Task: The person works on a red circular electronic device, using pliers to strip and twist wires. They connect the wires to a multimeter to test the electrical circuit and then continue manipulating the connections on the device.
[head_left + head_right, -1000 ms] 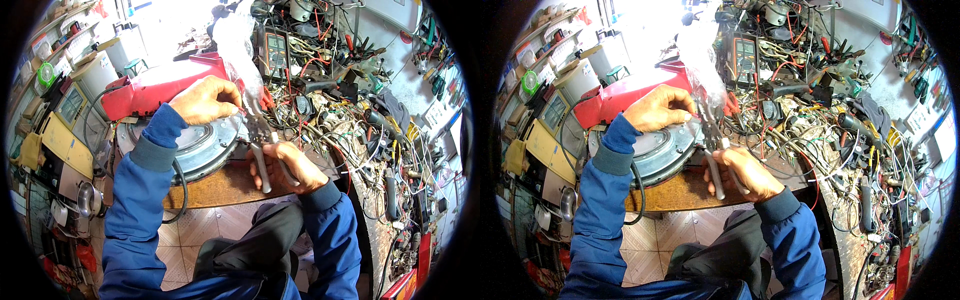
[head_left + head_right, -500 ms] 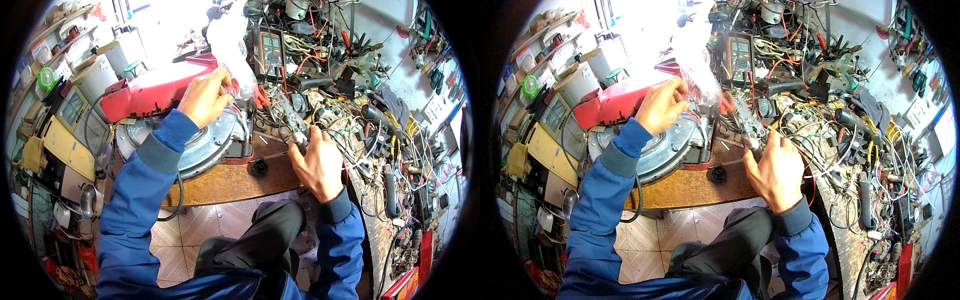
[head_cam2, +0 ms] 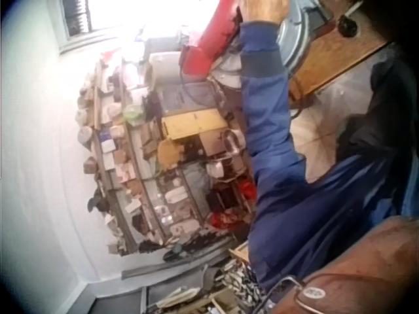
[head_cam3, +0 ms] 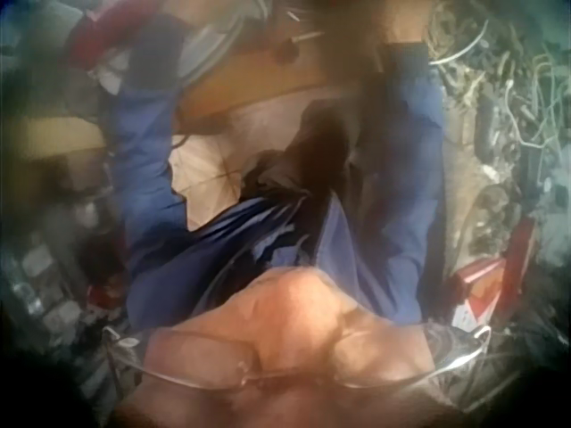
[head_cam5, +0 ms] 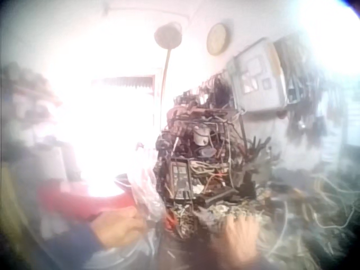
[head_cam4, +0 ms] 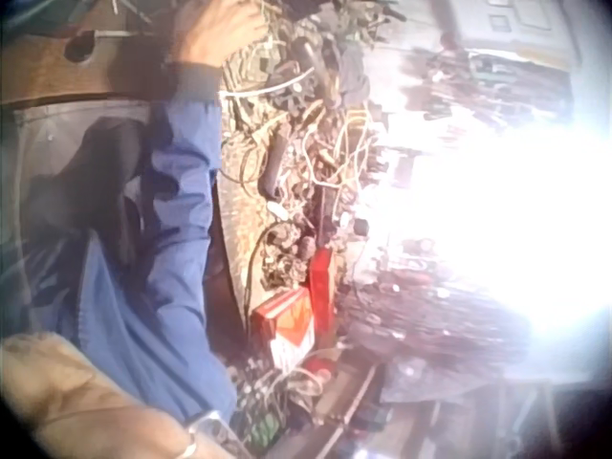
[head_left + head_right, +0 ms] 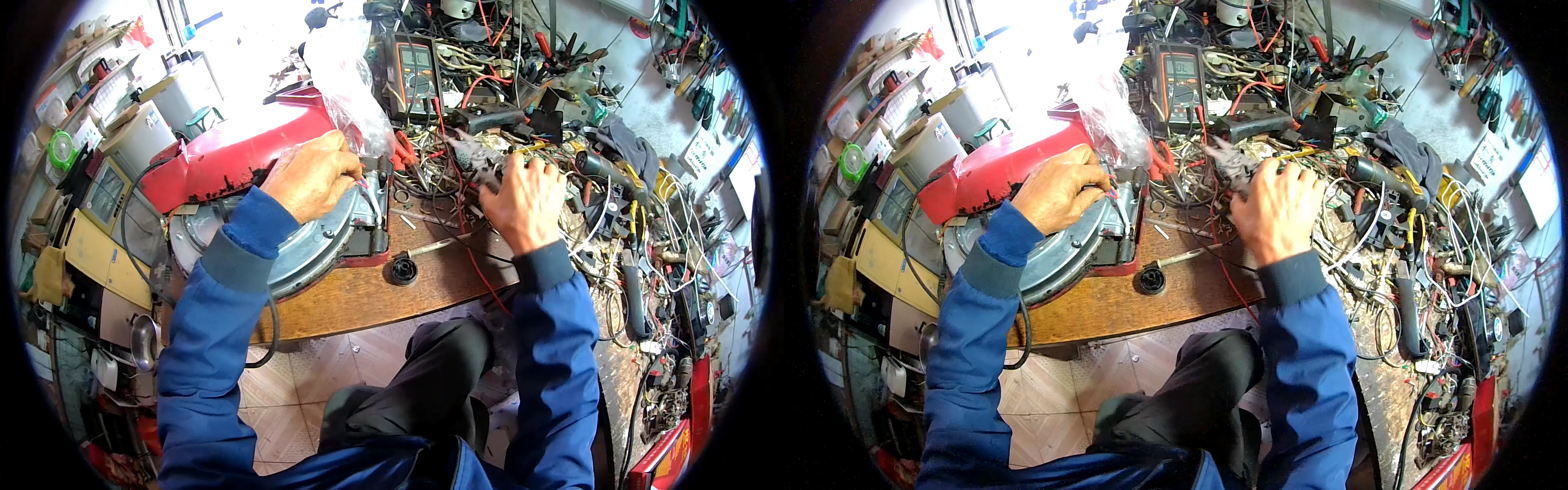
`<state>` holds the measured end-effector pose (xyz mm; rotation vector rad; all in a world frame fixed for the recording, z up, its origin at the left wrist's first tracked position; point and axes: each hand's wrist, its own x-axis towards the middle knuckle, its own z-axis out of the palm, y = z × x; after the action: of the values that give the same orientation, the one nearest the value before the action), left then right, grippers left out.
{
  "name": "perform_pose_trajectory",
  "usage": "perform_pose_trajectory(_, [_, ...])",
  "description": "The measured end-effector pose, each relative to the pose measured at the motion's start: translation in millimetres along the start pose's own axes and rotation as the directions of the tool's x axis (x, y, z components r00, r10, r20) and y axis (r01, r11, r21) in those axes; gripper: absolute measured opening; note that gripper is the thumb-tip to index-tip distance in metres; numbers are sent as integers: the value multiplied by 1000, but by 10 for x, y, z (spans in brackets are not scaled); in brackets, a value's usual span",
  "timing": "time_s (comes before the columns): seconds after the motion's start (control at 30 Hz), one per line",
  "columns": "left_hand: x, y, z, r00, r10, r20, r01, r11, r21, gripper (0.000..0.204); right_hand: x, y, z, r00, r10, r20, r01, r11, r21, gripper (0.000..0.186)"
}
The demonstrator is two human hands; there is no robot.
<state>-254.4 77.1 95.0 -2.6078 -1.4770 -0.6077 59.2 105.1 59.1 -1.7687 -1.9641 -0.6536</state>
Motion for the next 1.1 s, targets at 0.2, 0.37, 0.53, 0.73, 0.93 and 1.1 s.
perform_pose_trajectory(0.2, [-4,123,-16,997,54,-62,-56,998,-39,13,78,221,229,971,-25,-236,61,988,145,38])
perform_pose_trajectory(0.37, [11,135,23,997,65,-34,-69,992,-106,13,-159,91,318,1000,0,2,-1,796,605,10])
perform_pose_trajectory(0.53, [101,158,-76,992,127,5,-127,992,-12,9,-173,79,234,998,3,56,-35,813,581,12])
perform_pose_trajectory(0.73, [207,362,-79,997,-66,49,69,996,-51,17,-323,-2,166,993,-115,36,57,711,701,13])
perform_pose_trajectory(0.93, [22,341,109,947,-322,-12,303,902,-309,19,-778,-311,-67,938,-332,99,113,562,819,12])
perform_pose_trajectory(1.1, [100,170,63,899,-366,239,436,710,-552,26,-925,-321,131,970,-241,45,100,558,824,15])
